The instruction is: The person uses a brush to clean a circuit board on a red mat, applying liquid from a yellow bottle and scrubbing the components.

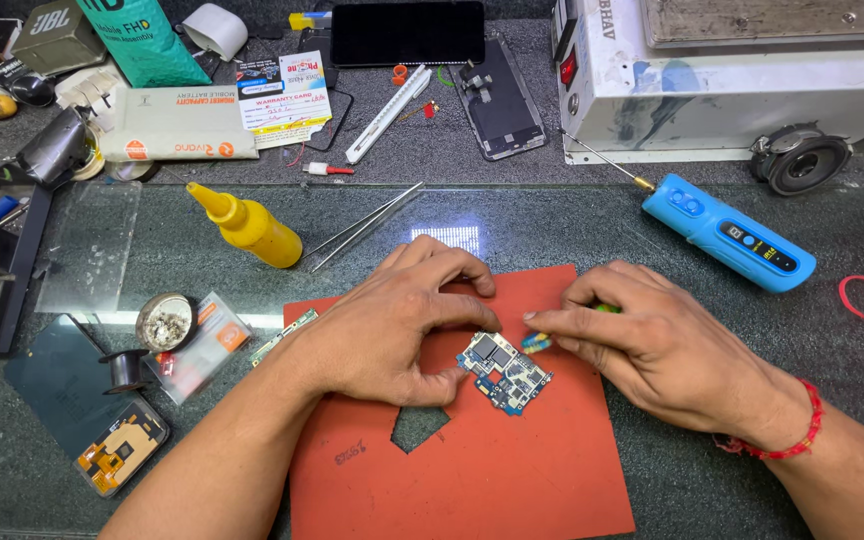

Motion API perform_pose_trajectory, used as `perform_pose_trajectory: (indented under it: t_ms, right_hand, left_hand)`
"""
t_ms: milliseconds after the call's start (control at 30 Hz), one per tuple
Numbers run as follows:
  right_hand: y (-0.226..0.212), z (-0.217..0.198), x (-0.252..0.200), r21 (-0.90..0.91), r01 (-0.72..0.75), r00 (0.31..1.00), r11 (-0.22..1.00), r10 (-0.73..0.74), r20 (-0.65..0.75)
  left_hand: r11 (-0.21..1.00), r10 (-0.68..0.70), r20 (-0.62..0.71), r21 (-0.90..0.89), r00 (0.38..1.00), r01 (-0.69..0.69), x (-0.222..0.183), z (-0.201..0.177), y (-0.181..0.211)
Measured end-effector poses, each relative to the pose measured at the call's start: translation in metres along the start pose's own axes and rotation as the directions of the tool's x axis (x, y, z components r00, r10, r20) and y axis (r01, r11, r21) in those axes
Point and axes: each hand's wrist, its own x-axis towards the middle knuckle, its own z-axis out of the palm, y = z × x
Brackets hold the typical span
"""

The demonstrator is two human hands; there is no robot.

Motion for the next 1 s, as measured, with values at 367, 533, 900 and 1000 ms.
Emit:
perform_pose_trajectory:
  t_ms: [367,533,900,1000]
  right_hand:
    - [-0.003,0.016,0.001,0.054,0.156,0.988,0.986,-0.156,-0.007]
    - [-0.012,0.021,-0.002,0.076,0.153,0.988,0.985,-0.154,0.006]
    - [-0.021,0.02,0.012,-0.037,0.249,0.968,0.968,-0.249,0.018]
    - [-0.034,0.023,0.017,-0.049,0.131,0.987,0.99,-0.134,-0.085]
  left_hand:
    - [1.0,0.016,-0.006,-0.004,1.0,-0.016,-0.001,0.0,-0.002]
    - [1.0,0.022,0.0,0.001,1.0,-0.022,-0.001,0.002,-0.003]
    - [0.998,0.056,-0.034,0.017,0.998,-0.056,-0.002,0.002,-0.007]
    - [0.999,0.043,-0.031,-0.004,0.999,-0.043,-0.004,0.006,-0.008]
